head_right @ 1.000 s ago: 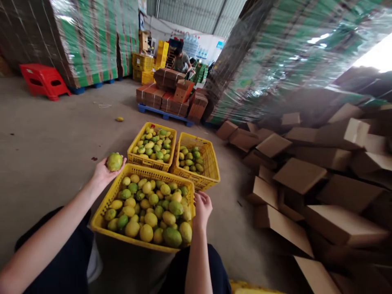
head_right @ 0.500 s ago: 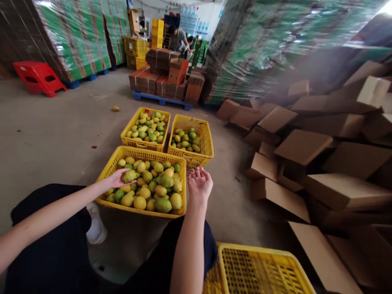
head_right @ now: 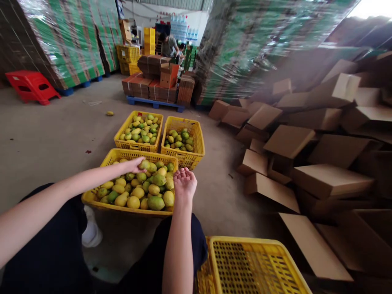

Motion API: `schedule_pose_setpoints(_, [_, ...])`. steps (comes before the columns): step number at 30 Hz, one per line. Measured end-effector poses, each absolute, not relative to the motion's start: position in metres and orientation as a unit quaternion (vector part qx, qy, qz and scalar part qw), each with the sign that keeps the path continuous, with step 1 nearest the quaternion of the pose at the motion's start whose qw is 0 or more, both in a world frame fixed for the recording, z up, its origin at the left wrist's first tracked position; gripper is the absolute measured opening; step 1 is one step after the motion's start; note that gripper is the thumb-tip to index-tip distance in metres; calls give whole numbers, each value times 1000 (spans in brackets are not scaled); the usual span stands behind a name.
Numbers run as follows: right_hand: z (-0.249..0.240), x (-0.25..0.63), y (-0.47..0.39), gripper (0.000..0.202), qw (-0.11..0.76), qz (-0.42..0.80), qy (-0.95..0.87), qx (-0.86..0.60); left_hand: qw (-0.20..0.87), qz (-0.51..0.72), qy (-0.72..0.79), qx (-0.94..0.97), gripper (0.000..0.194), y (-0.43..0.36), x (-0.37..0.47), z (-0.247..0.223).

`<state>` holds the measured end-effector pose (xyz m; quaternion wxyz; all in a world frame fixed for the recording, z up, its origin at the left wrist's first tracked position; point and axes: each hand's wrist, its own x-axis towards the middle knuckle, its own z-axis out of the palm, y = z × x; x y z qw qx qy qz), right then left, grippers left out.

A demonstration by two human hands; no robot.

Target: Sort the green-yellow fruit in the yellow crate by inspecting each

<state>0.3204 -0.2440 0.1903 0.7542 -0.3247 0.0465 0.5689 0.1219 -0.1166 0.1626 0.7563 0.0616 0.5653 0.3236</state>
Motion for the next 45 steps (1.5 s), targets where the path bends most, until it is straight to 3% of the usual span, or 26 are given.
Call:
schedule_pose_setpoints(4, [191,325,-242,10,761,547,64,-342,729,369,554,157,49,-40,157,233])
schedule_pose_setpoints(5, [191,326,-242,10,762,543,70,-346,666,384,575,280,49,-28,153,243])
schedule_pose_setpoints(7, [192,329,-240,9,764,538,78,-346,513,289,607,533,49,-20,128,250])
schedule_pose_setpoints(8, [193,330,-239,10,767,536,80,-344,481,250,615,572,46,-26,108,246])
schedule_pose_setpoints(16, [194,311,-224,11,748,553,87,-356,367,-77,692,617,17,-164,-36,124])
schedule_pose_setpoints(20, [182,282,-213,9,722,562,49,-401,324,-134,689,635,25,-199,-46,72])
schedule_pose_setpoints(25, [163,242,-215,11,554,499,-244,-620,277,-132,687,659,40,-216,-49,48])
schedule_pose_setpoints(33, [110,178,-237,5,251,411,-483,-731,278,-129,655,691,47,-215,-53,50])
schedule_pose_setpoints(37, [80,149,-248,30,107,341,-567,-742,287,-113,649,695,56,-214,-49,42])
schedule_pose_setpoints(41, [59,129,-254,31,19,290,-621,-728,314,-116,647,685,54,-204,-44,35])
schedule_pose_setpoints(45, [46,120,-267,31,-5,228,-644,-730,326,-111,656,671,64,-197,-39,30])
